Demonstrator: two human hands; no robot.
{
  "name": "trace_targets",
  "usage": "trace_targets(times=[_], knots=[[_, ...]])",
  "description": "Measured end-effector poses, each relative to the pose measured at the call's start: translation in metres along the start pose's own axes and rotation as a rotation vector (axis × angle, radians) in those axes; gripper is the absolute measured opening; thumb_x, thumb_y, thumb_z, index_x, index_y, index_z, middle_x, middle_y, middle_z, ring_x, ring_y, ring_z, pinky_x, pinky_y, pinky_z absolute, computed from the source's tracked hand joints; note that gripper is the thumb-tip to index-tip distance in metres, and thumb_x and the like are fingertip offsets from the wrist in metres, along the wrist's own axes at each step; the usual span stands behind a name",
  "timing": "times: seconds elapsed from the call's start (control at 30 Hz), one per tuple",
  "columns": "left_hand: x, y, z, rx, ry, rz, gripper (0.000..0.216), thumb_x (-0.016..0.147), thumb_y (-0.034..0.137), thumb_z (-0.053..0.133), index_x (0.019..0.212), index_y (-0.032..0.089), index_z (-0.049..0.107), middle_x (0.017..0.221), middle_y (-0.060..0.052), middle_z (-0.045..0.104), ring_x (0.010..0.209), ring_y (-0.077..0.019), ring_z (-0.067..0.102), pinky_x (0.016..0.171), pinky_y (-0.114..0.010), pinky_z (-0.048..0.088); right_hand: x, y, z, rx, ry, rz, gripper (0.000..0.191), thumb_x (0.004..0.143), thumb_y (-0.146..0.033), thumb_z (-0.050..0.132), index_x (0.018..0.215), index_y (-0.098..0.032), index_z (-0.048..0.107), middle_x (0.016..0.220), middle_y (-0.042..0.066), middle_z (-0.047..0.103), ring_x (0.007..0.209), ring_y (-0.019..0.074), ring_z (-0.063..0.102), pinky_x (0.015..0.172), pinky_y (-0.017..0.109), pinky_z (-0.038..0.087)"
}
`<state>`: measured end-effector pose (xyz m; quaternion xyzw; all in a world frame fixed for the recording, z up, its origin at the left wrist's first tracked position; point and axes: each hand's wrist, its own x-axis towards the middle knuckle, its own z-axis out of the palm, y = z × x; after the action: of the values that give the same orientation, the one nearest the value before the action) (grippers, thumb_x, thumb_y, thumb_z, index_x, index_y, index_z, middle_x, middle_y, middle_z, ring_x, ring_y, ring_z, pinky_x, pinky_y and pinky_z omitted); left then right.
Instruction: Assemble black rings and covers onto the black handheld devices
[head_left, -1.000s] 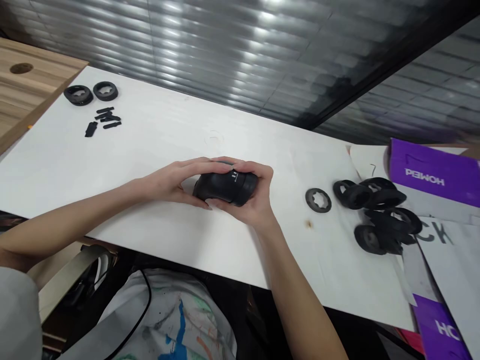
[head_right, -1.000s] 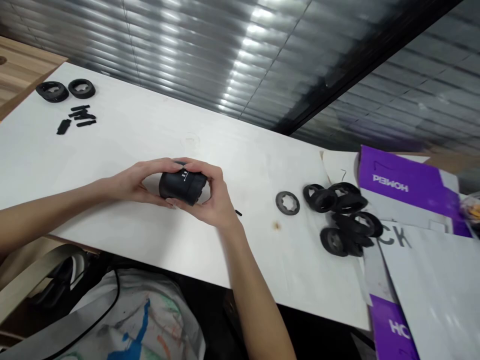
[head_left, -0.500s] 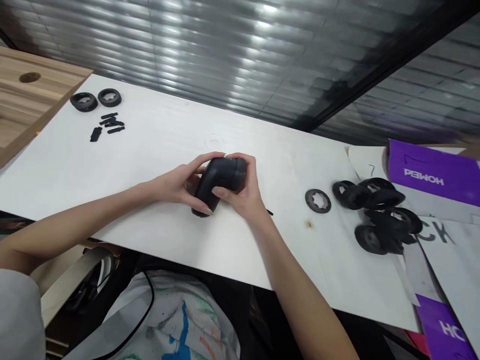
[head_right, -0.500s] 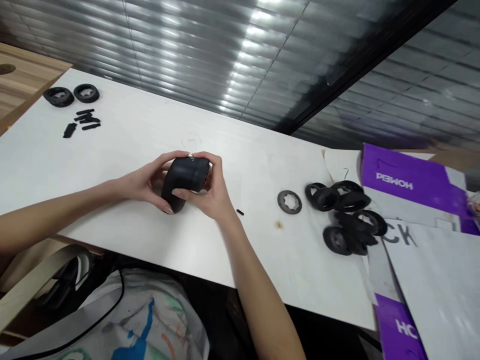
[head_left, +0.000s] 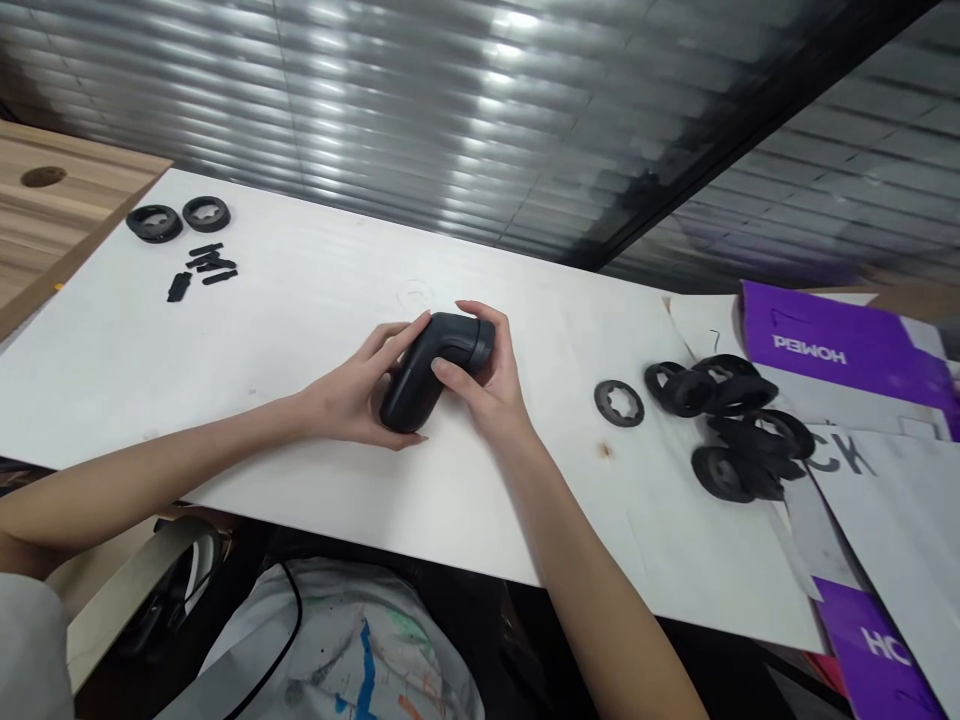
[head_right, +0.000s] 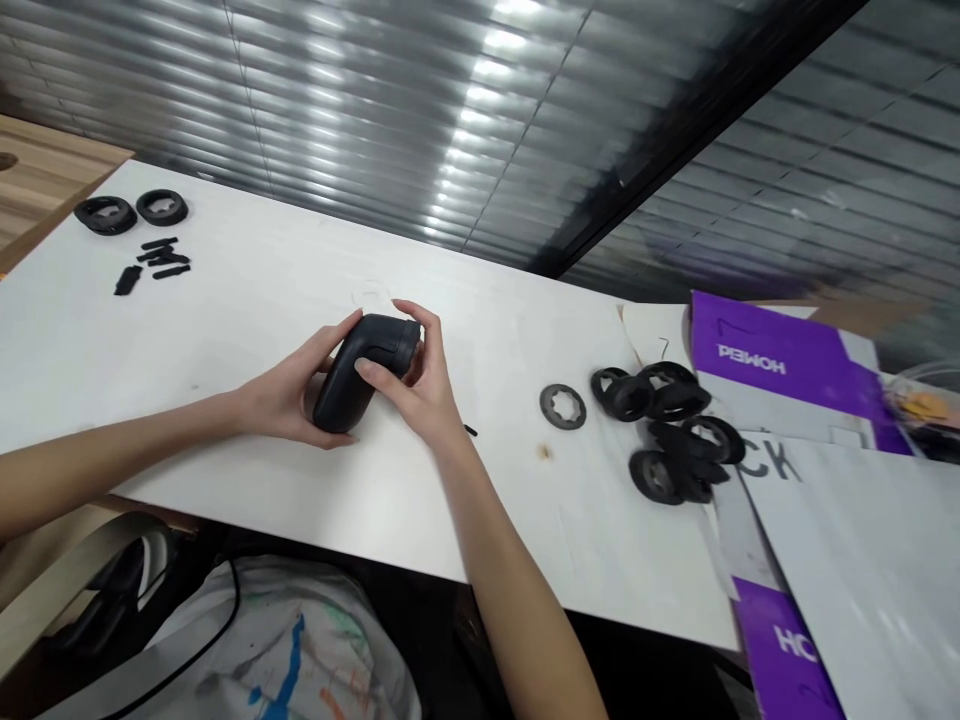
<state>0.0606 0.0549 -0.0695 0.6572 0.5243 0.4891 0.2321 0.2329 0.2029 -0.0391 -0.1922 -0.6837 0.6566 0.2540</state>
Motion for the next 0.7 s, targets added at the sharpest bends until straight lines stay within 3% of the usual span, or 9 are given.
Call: trace_targets(times=[0.1, 0.2, 0.3, 0.47, 0.7], knots=[[0.0, -0.003, -0.003, 0.152, 0.064, 0.206, 0.124, 0.081, 0.044, 0.098, 0.18, 0.034, 0.024, 0.178, -0.022, 0.034, 0.159, -0.0441, 0.048, 0.115, -0.054, 0.063, 0.002, 0.001, -0.001, 0.018, 0.048, -0.032, 0.071, 0.073, -0.064, 0.097, 0.124, -0.036, 0.055, 0.116, 0.003, 0.068, 0.104, 0.0268, 0.071, 0.092, 0.047, 0.066], [0.0, -0.003, -0.006, 0.219, 0.05, 0.303, 0.113, 0.091, 0.042, 0.092, 0.181, 0.028, 0.024, 0.178, -0.022, 0.038, 0.162, -0.0401, 0.045, 0.124, -0.051, 0.057, 0.003, 0.006, -0.003, 0.034, 0.056, -0.053, 0.081, 0.062, -0.061, 0.104, 0.122, -0.036, 0.055, 0.127, 0.003, 0.068, 0.112, 0.0282, 0.071, 0.093, 0.046, 0.066], [0.0, 0.0, -0.007, 0.231, 0.023, 0.331, 0.112, 0.095, 0.038, 0.089, 0.182, 0.027, 0.019, 0.18, -0.02, 0.033, 0.164, -0.0378, 0.042, 0.129, -0.049, 0.05, 0.002, 0.01, -0.003, 0.037, 0.07, -0.045, 0.09, 0.058, -0.061, 0.106, 0.127, -0.038, 0.052, 0.128, 0.003, 0.068, 0.111, 0.0284, 0.072, 0.088, 0.045, 0.067], [-0.001, -0.001, -0.007, 0.229, -0.014, 0.354, 0.113, 0.097, 0.034, 0.086, 0.182, 0.023, 0.013, 0.181, -0.023, 0.027, 0.166, -0.0391, 0.036, 0.132, -0.051, 0.045, -0.001, 0.012, -0.002, 0.021, 0.104, -0.029, 0.083, 0.063, -0.061, 0.104, 0.124, -0.037, 0.053, 0.121, 0.002, 0.069, 0.108, 0.0276, 0.072, 0.093, 0.047, 0.067], [-0.001, 0.001, -0.004, 0.226, 0.037, 0.346, 0.102, 0.101, 0.036, 0.081, 0.181, 0.021, 0.02, 0.179, -0.021, 0.035, 0.163, -0.0357, 0.043, 0.131, -0.046, 0.048, -0.003, 0.01, 0.003, 0.079, 0.123, -0.011, 0.075, 0.069, -0.055, 0.102, 0.122, -0.035, 0.054, 0.122, 0.002, 0.069, 0.111, 0.0258, 0.072, 0.1, 0.047, 0.064]])
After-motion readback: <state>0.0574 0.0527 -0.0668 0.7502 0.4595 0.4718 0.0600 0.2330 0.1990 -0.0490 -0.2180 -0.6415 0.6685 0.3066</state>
